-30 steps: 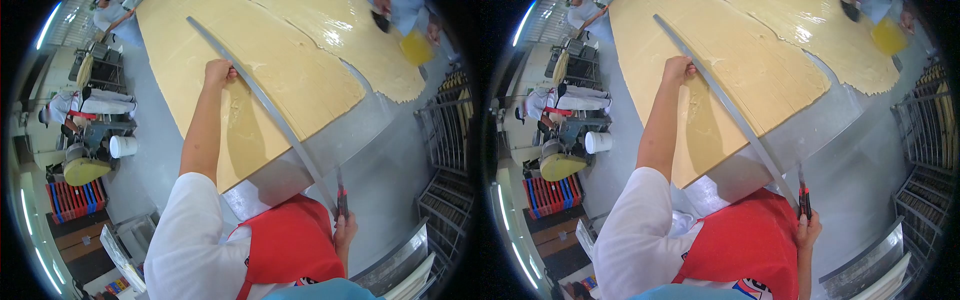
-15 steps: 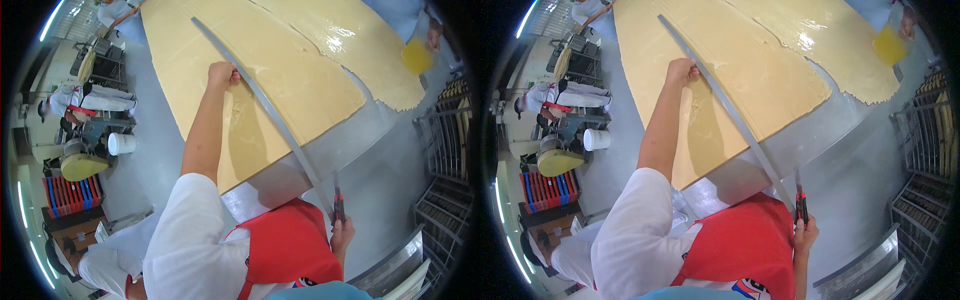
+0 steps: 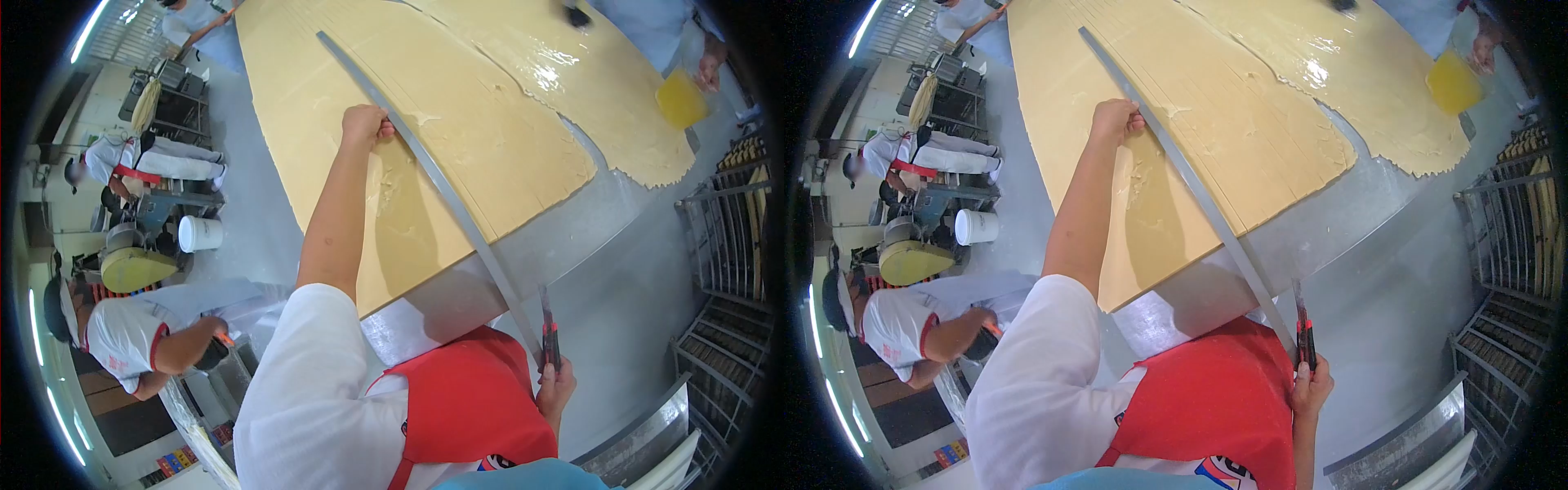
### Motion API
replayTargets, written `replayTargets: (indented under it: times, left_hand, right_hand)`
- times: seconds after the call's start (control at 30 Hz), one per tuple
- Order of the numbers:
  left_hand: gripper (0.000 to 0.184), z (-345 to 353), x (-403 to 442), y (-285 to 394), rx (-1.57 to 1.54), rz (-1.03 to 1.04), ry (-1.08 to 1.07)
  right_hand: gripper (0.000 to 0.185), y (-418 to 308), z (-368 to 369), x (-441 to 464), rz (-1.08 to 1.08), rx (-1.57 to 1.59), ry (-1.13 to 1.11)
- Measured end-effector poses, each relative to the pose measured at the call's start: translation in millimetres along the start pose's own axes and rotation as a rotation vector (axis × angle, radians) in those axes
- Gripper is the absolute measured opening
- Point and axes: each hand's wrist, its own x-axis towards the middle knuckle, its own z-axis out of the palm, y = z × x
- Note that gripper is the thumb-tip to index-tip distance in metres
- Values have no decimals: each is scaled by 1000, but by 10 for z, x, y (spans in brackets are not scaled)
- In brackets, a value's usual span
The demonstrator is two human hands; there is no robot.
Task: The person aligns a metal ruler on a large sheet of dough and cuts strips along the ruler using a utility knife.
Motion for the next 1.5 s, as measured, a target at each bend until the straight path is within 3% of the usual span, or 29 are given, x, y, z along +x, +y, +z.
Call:
replayTargets:
  times: [0.37,0.47,0.53,0.6,0.67,0.7,0.83,0.9,0.93,1.0,1.1,1.5]
  left_hand:
    - [14,2,80,7,18,-33,-8]
    - [11,-20,61,21,161,-39,19]
    - [23,-38,-2,-20,853,459,273]
    - [38,-65,180,-88,1084,685,251]
    - [43,-184,525,-208,1336,932,47]
    - [46,-111,347,-50,1349,710,-124]
    - [66,-141,307,-76,1371,811,-184]
    - [105,-127,89,88,1419,509,-301]
    - [105,-174,106,85,1422,503,-310]
    - [139,-203,-2,104,1470,549,-327]
    - [150,-205,14,87,1469,563,-327]
    - [147,-184,21,137,1384,552,-373]
  right_hand:
    - [35,-139,-60,4,48,-17,-26]
    - [34,-215,-73,12,41,-24,-22]
    - [32,-232,-57,57,56,-39,-29]
    - [30,-228,-97,59,94,-94,-73]
    - [29,-61,-101,25,99,-218,-66]
    - [32,-69,-112,48,153,-184,-99]
    - [34,-140,-101,17,175,-109,-46]
    - [32,-276,-191,-46,165,-90,-75]
    - [32,-324,-132,-17,130,-77,-58]
    - [32,-364,-181,-72,137,-66,-58]
    - [31,-340,-174,-56,131,-64,-61]
    - [28,-326,-144,-41,146,-52,-49]
